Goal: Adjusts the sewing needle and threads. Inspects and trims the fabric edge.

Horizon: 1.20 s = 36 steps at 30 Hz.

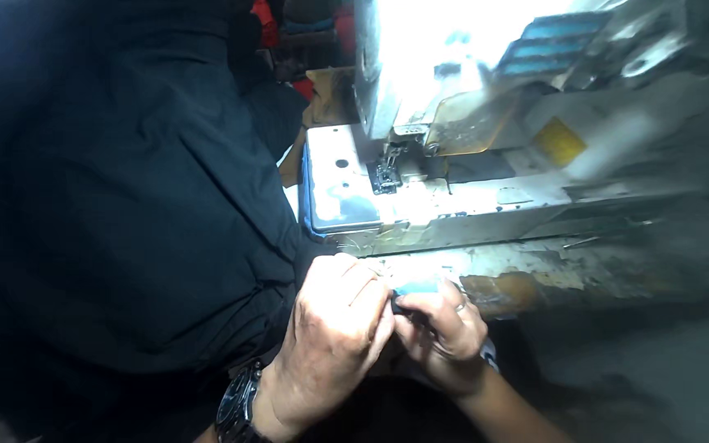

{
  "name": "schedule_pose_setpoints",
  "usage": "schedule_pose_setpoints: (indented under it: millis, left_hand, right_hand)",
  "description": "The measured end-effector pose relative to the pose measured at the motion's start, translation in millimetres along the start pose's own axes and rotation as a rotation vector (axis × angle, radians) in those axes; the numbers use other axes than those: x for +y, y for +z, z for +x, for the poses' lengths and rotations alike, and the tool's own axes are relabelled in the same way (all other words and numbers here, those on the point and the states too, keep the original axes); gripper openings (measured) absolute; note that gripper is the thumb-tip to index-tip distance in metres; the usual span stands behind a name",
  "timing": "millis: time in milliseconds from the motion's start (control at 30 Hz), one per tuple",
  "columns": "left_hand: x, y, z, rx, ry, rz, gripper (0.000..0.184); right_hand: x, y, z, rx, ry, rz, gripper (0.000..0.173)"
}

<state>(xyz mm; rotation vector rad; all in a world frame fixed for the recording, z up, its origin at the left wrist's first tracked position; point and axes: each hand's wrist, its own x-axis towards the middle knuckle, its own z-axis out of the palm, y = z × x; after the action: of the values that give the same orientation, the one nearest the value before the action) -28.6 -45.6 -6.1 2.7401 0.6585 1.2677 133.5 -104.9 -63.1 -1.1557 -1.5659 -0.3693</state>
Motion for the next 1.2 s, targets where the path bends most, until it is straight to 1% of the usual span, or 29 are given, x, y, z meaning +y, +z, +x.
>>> schedule_pose_setpoints:
  millis: [100, 167, 233, 333, 367, 400, 467, 533, 600, 633, 667, 733, 800, 833, 900, 1000, 1067, 1200]
  left_hand:
    - [-10.9, -12.8, -2.4, 0.096, -0.117, -0.038, 0.018]
    - [-12.1, -20.9, -0.4, 0.099, -0.220, -0.178, 0.013]
    - [-7.4, -22.4, -0.1, 0.015, -0.316, -0.450, 0.014]
    - [-3.8, -18.4, 2.8, -0.162, -0.507, -0.993, 0.014]
    - [-4.2, -17.1, 3.1, -0.219, -0.551, -1.099, 0.014]
    - [-5.5, -17.6, 2.3, -0.264, -0.569, -1.126, 0.014]
    - [-10.0, -26.7, -3.4, -0.282, -0.537, -0.981, 0.013]
    - [-17.4, -51.5, -14.9, -0.216, -0.540, -0.793, 0.015]
    - [-18.9, -80.8, -22.0, -0.128, -0.608, -0.722, 0.011]
    - [-14.6, -89.3, -22.3, -0.114, -0.613, -0.685, 0.009]
    - [-7.7, -90.6, -21.6, -0.125, -0.571, -0.646, 0.011]
    - [7.3, -70.0, -18.8, -0.126, -0.383, -0.535, 0.015]
    - [13.0, -35.3, -16.2, -0.088, -0.207, -0.347, 0.019]
    - [12.7, -21.1, -15.4, -0.073, -0.162, -0.260, 0.021]
    - [10.3, -4.6, -11.9, -0.051, -0.117, -0.175, 0.021]
    - [8.6, 0.2, -6.4, -0.075, -0.066, -0.123, 0.019]
    - [5.8, -1.9, -7.6, -0.131, -0.105, -0.179, 0.018]
    - [-5.2, -22.8, -15.5, -0.274, -0.358, -0.644, 0.010]
  right_hand:
    - [0.5, 0.0, -0.1, 0.014, 0.017, -0.010, 0.011]
    - [1.1, 0.2, -1.5, 0.035, 0.040, -0.009, 0.012]
    - [0.4, 0.9, -3.7, 0.044, 0.061, -0.006, 0.012]
    - [-0.7, 1.6, -3.8, 0.066, 0.062, -0.007, 0.013]
    - [-1.4, 0.7, -3.7, 0.065, 0.057, -0.011, 0.013]
    - [-2.1, -0.3, -3.9, 0.054, 0.047, -0.017, 0.012]
    - [-2.2, -1.9, -6.1, 0.024, 0.032, -0.038, 0.010]
    - [3.9, -2.2, -10.7, 0.046, 0.065, -0.087, 0.011]
    - [14.1, -3.9, -12.2, 0.075, 0.141, -0.108, 0.012]
    - [16.0, -4.0, -12.6, 0.070, 0.158, -0.097, 0.013]
    - [14.7, -3.3, -13.1, 0.058, 0.153, -0.074, 0.014]
    - [7.3, 0.0, -10.0, 0.049, 0.100, -0.043, 0.016]
    - [-0.8, 1.9, -5.4, 0.042, 0.049, -0.027, 0.016]
    - [-3.9, 1.4, -4.1, 0.036, 0.030, -0.023, 0.013]
    - [-6.6, -2.5, -2.0, 0.020, 0.011, -0.030, 0.010]
    - [-2.6, -9.3, -1.2, -0.003, 0.003, -0.061, 0.008]
    - [1.5, -9.8, -2.6, -0.016, -0.011, -0.050, 0.008]
    - [5.1, -3.1, -11.3, -0.016, -0.001, -0.009, 0.010]
